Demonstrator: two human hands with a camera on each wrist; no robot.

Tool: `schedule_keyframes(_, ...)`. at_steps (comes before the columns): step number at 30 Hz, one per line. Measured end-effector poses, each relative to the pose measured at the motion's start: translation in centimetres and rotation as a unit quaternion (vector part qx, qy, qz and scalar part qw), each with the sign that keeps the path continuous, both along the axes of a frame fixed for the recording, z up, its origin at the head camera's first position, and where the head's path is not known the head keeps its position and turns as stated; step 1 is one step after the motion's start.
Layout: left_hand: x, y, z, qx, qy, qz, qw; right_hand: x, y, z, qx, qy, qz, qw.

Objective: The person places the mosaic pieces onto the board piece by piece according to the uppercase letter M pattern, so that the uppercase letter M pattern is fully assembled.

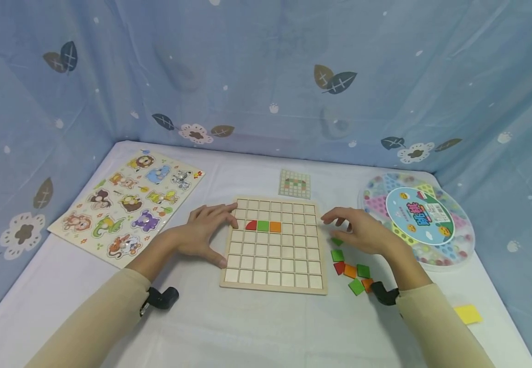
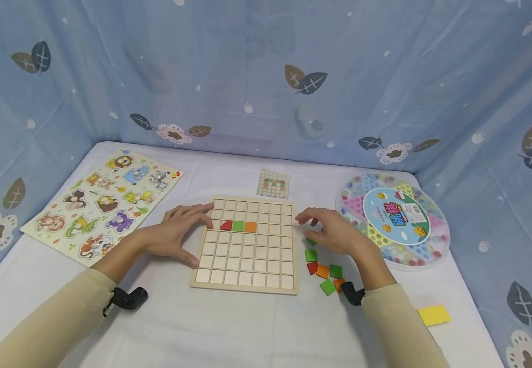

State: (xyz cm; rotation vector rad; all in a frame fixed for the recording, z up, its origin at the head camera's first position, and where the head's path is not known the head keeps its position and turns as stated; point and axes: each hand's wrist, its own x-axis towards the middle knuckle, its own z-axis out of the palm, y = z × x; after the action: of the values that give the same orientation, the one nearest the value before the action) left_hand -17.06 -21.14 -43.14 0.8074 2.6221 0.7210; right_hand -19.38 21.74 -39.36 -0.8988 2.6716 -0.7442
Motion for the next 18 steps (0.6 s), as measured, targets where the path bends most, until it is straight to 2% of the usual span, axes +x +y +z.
schedule_keyframes(10, 0.2, 0.1, -0.2, 0.003, -0.006, -0.001, 1.0, 0.7, 1.6, -0.6, 0.01, -0.022, -0.022, 0.9995)
schedule_keyframes(18, 0.0, -0.1, -0.1, -0.001, -0.003, -0.001, 1.0, 0.9, 2.1, -1.1, 0.008, -0.023, -0.022, 0.9994)
